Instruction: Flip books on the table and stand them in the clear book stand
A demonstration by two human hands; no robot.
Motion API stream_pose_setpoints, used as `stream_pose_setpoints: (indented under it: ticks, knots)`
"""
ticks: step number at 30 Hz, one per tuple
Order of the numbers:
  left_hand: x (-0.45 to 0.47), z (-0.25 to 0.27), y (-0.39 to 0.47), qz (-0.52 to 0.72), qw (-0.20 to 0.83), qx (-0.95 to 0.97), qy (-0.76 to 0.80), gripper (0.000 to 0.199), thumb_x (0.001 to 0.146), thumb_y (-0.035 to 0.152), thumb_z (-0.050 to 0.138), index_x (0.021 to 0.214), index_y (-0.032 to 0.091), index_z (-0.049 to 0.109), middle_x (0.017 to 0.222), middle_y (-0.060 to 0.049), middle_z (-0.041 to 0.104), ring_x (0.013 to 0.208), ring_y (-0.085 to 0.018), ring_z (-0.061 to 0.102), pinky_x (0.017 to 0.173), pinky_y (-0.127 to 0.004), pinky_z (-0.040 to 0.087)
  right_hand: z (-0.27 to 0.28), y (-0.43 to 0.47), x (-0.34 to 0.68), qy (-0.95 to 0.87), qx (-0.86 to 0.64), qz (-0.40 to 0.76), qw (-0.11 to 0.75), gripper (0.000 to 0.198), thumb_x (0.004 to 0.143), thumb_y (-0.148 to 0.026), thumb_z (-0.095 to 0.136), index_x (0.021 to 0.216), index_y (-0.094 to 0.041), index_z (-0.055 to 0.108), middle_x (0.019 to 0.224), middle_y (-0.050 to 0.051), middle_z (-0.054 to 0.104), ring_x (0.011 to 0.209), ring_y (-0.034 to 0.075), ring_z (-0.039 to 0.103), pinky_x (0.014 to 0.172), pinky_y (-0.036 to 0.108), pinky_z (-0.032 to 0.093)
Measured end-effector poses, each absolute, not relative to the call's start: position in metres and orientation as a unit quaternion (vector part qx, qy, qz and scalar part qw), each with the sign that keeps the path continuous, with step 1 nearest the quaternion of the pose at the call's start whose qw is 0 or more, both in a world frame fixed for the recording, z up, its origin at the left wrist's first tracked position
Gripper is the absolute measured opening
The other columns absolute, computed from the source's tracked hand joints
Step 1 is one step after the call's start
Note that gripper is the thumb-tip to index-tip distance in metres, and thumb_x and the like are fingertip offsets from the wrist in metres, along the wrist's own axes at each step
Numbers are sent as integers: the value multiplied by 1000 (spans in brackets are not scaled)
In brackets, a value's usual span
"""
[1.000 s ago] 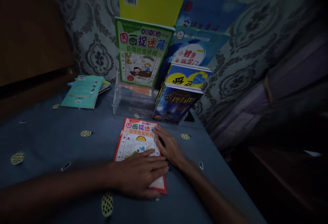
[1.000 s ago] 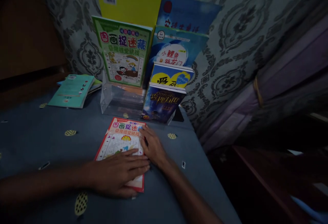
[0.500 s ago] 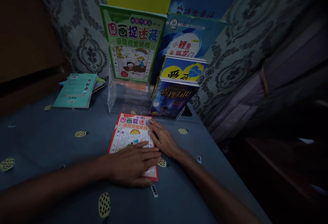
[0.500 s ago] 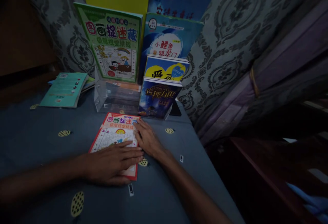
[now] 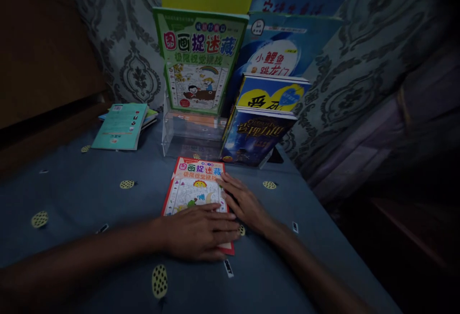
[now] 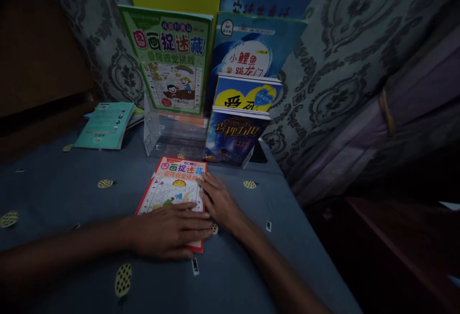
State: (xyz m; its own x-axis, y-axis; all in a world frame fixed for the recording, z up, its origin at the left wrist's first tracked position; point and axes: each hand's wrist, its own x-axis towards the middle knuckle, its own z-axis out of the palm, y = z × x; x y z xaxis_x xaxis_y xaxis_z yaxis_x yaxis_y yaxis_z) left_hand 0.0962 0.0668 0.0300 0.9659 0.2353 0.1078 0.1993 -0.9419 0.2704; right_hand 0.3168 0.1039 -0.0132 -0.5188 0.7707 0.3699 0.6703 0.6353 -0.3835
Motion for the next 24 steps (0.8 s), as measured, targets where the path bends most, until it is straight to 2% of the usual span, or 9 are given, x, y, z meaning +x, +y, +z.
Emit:
stream_pose_setpoints:
  ticks: [4,8,14,17,20,24]
  knots:
    - [97,31,62,82,121,985,95,40,104,35,40,139,21,51,145,-7,54,136,-18,48,119,-36,28,-12,88,321,-873,-411,91,246,44,99,-27,42,141,-22,52,149,11,49,139,26,44,114,52,40]
    - [97,32,58,92,140,982,89,37,104,28,40,137,19,55,143,-8,56,136,-19,48,119,-35,30,-11,81,324,-877,-415,86,225,45,99,-32,44,142,-20,51,151,13,46,140,27,42,114,53,38]
    - [86,36,67,113,214,967,82,43,101,35,48,138,15,53,146,-11,52,139,-19,44,121,-35,26,-10,80,323,-880,-413,84,221,46,101,-35,40,144,-20,48,152,13,45,141,26,41,114,53,38]
    - [71,34,88,126,226,959,118,40,101,32,46,138,17,53,145,-9,53,137,-18,46,118,-35,33,-11,81,322,-877,-415,85,226,46,100,-34,41,144,-22,48,152,12,44,141,26,41,115,53,37]
    - [50,24,124,146,197,955,167,40,102,30,42,137,15,53,143,-10,55,137,-18,46,114,-36,38,-13,81,322,-875,-416,89,229,46,100,-34,43,144,-24,48,152,10,44,141,26,42,115,53,36]
    - [20,9,173,182,130,928,299,41,103,31,36,137,17,53,143,-10,55,134,-21,51,114,-42,38,-14,81,324,-874,-415,77,239,45,99,-34,44,142,-22,51,150,12,47,140,27,43,114,54,37]
